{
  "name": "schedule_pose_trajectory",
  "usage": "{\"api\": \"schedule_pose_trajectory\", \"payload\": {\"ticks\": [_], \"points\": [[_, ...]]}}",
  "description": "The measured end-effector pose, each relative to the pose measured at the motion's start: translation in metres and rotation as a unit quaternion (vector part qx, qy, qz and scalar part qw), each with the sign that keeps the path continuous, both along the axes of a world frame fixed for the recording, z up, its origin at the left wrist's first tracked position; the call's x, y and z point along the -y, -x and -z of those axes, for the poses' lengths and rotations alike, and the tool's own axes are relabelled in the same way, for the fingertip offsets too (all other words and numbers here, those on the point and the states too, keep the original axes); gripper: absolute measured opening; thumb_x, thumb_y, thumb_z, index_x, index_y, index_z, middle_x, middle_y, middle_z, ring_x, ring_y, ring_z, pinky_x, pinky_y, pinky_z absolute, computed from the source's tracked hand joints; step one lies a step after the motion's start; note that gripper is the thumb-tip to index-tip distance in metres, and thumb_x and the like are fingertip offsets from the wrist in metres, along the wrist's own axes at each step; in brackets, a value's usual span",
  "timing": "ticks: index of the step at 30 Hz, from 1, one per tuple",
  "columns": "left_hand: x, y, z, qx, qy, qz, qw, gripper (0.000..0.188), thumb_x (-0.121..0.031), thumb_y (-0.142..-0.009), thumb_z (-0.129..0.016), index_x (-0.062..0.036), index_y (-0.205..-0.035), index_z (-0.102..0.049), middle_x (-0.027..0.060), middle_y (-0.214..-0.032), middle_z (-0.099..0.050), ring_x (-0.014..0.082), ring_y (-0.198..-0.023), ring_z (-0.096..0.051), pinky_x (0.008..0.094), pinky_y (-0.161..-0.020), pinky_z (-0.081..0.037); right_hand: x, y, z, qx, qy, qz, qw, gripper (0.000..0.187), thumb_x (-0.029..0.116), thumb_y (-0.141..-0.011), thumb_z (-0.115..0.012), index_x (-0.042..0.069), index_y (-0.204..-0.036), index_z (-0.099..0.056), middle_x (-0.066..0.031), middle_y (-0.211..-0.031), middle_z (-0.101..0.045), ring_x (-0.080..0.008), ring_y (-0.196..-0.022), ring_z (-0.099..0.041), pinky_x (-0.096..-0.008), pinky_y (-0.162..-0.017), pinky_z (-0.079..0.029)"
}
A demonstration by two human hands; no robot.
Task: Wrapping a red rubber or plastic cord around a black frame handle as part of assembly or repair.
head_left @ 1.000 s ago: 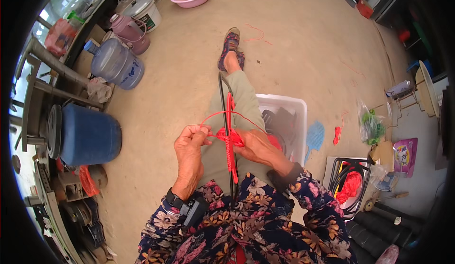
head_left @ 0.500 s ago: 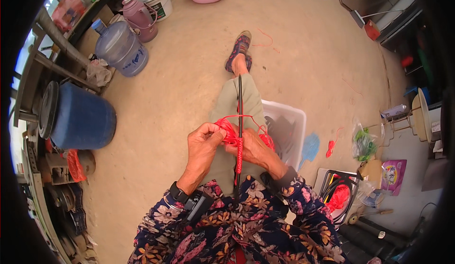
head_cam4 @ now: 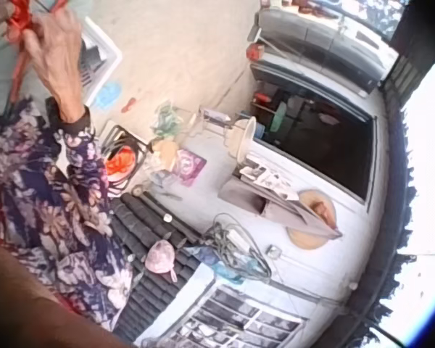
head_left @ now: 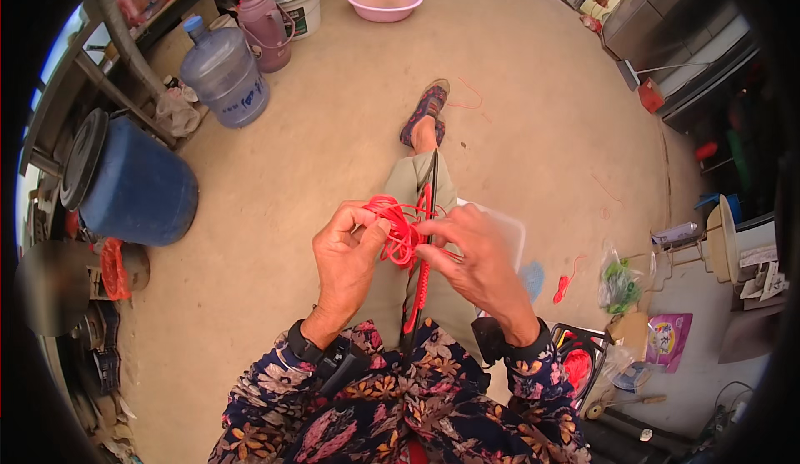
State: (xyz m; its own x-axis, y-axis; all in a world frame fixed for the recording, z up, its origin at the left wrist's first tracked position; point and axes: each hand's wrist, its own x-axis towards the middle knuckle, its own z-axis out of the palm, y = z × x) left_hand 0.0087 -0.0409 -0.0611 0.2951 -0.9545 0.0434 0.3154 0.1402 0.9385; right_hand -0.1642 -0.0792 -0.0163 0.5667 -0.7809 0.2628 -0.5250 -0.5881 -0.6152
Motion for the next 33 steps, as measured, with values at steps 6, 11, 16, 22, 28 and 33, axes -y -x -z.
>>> {"api": "schedule_pose_trajectory", "payload": {"ticks": [6,11,16,22,28,33], "points": [[-0.005,0.003,-0.011,-0.009,0.03,0.036,0.999,0.005,0.002,-0.087,-0.057,0.0018,-0.082,-0.055,0.0044,-0.1,-0.056,0.0068,-0.079,-0.057,0.0201,-0.063,-0.047,0.011,-0.013,0.001,-0.014,-0.065,-0.03,0.997,0.023,0.015,-0.075,-0.072,0.004,-0.092,-0.063,-0.0069,-0.07,-0.052,-0.0216,-0.065,-0.049,-0.0344,-0.059,-0.037],[-0.003,-0.002,-0.015,-0.008,-0.002,0.064,0.998,0.008,-0.002,-0.086,-0.058,-0.0001,-0.08,-0.054,0.0057,-0.105,-0.055,0.0076,-0.081,-0.056,0.023,-0.069,-0.046,0.014,-0.01,0.009,0.034,-0.214,-0.037,0.976,0.025,0.014,-0.076,-0.072,0.0,-0.093,-0.061,-0.0053,-0.065,-0.052,-0.0146,-0.054,-0.046,-0.0295,-0.05,-0.036],[-0.002,-0.008,-0.011,-0.071,-0.036,0.058,0.995,0.011,-0.011,-0.085,-0.059,-0.0046,-0.077,-0.054,0.0069,-0.11,-0.057,0.0142,-0.103,-0.048,0.0292,-0.089,-0.038,-0.007,0.023,-0.013,0.34,-0.228,0.129,0.903,0.016,0.015,-0.081,-0.068,0.002,-0.086,-0.059,-0.0018,-0.079,-0.06,-0.0129,-0.063,-0.05,-0.0255,-0.06,-0.042],[-0.001,0.004,-0.012,-0.005,-0.022,0.098,0.995,0.011,-0.015,-0.089,-0.057,-0.0057,-0.083,-0.058,0.0038,-0.108,-0.057,0.0106,-0.097,-0.049,0.0262,-0.088,-0.037,-0.004,0.123,-0.024,0.732,-0.351,-0.016,0.584,0.038,0.045,-0.096,-0.042,0.009,-0.084,-0.049,0.0032,-0.054,-0.033,-0.009,-0.042,-0.036,-0.0258,-0.045,-0.034],[0.0,0.0,0.021,-0.078,-0.098,0.022,0.992,0.016,-0.017,-0.092,-0.054,-0.0021,-0.092,-0.061,0.006,-0.096,-0.062,0.0116,-0.087,-0.055,0.0262,-0.081,-0.043,-0.043,0.241,0.024,0.581,-0.256,0.316,0.705,0.033,0.042,-0.093,-0.051,0.011,-0.08,-0.049,0.0029,-0.054,-0.034,-0.0056,-0.041,-0.033,-0.022,-0.035,-0.024],[-0.019,0.001,0.072,-0.124,-0.216,0.153,0.956,0.02,-0.016,-0.092,-0.054,0.0002,-0.099,-0.061,0.0098,-0.095,-0.064,0.0159,-0.085,-0.06,0.028,-0.078,-0.047,-0.081,0.301,0.126,-0.037,-0.036,0.516,0.855,0.019,0.015,-0.075,-0.065,0.002,-0.088,-0.058,-0.0045,-0.071,-0.059,-0.0201,-0.062,-0.055,-0.0326,-0.06,-0.044]]}}
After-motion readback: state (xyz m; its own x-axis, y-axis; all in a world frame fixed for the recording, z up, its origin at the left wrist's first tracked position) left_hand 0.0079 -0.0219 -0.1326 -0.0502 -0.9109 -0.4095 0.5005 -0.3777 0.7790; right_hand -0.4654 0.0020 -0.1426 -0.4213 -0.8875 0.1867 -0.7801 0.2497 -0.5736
